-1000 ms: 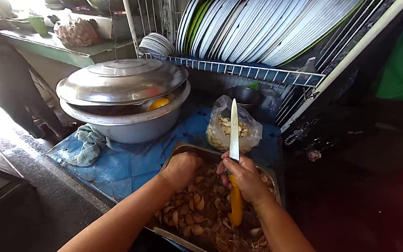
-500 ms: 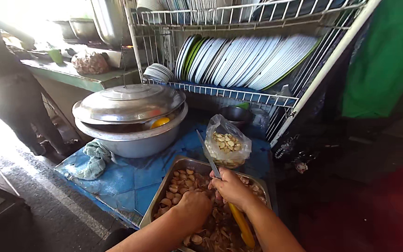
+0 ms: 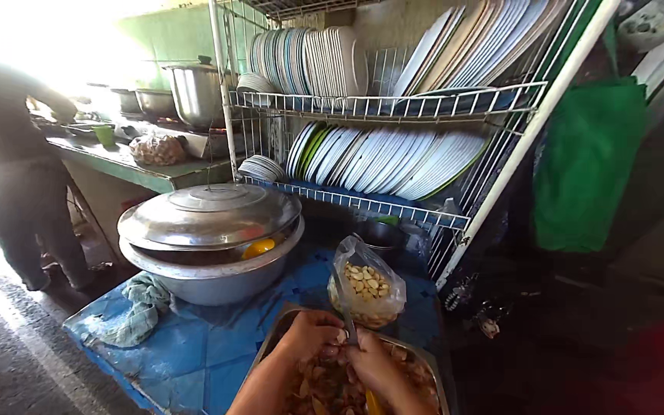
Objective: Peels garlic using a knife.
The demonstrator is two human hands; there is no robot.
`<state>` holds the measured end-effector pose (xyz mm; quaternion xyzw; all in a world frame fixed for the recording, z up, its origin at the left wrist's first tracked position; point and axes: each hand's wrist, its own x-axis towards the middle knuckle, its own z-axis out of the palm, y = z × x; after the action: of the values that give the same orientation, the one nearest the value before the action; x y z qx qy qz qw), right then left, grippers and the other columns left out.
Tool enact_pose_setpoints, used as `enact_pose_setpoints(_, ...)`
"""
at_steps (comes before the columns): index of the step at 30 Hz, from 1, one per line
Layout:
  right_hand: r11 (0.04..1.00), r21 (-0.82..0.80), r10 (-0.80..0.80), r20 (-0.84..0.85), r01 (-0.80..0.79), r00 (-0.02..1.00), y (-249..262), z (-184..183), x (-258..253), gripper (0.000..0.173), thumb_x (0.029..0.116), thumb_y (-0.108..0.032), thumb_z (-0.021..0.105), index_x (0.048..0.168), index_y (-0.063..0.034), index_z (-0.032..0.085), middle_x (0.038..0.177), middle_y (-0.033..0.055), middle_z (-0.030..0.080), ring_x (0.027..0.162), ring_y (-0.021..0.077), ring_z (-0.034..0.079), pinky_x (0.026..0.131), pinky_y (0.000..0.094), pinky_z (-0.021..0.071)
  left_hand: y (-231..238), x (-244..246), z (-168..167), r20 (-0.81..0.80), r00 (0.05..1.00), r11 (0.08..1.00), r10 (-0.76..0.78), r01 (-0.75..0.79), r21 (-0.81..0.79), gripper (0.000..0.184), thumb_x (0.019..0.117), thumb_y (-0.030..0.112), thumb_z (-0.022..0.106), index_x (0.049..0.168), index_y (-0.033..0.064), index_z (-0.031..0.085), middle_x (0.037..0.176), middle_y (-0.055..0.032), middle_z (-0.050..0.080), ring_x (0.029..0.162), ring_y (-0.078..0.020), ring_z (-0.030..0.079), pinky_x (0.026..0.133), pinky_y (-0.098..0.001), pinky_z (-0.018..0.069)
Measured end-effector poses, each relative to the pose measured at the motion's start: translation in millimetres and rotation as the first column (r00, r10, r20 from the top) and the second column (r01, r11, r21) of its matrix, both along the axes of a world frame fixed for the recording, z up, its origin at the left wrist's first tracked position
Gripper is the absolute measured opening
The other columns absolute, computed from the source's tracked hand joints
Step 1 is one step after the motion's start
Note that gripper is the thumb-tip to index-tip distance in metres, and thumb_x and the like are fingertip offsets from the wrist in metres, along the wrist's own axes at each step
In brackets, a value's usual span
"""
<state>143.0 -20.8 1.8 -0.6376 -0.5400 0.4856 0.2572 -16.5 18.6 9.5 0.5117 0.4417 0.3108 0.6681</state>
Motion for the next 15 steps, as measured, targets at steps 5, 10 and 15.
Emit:
enact_pose_setpoints(5,0.998,0.018,0.055,-0.038,-0.054,0.998,4.7,-4.6,-4.5,0.031,0.1039,-0.009,0.046,0.135,-0.0035,0.045,0.091,0.0069,0.066,0.057,0.0142,0.06,0.053,0.031,0.0527,2.1,-1.4,-9.6,-0.091,0.99,0.993,0.107,-0.102,0.052,0.032,0.0953,0.0,0.067,0.125,-0.0048,0.057,0.104,-0.014,0.067,0.08,-0.017,0.07,0.074,-0.031,0.0618)
enact_pose_setpoints(10,1.0,0.0,0.031,0.002,-0.031,1.0,6.8,1.3,6.2,0.035,0.1065,-0.01,0.044,0.14,-0.0018,0.044,0.101,0.0095,0.067,0.06,0.0145,0.061,0.054,0.0305,0.0534,9.0,-6.7,-10.9,-0.796,0.598,0.856,-0.095,0.458,0.241,0.029,0.0968,0.01,0.059,0.123,0.0005,0.068,0.125,-0.0209,0.066,0.123,-0.0351,0.06,0.108,-0.0532,0.0447)
enact_pose_setpoints(15,0.999,0.034,-0.038,0.02,0.037,0.999,7.2,-0.9,10.5,0.03,0.1052,-0.009,0.046,0.133,-0.0026,0.052,0.081,0.0072,0.062,0.055,0.0134,0.059,0.052,0.0283,0.0524,-9.1,23.0,-20.5,-0.886,0.432,0.723,-0.167,0.665,0.188,0.027,0.0954,0.0,0.059,0.121,-0.0049,0.066,0.129,-0.0274,0.061,0.126,-0.0446,0.056,0.107,-0.0604,0.043)
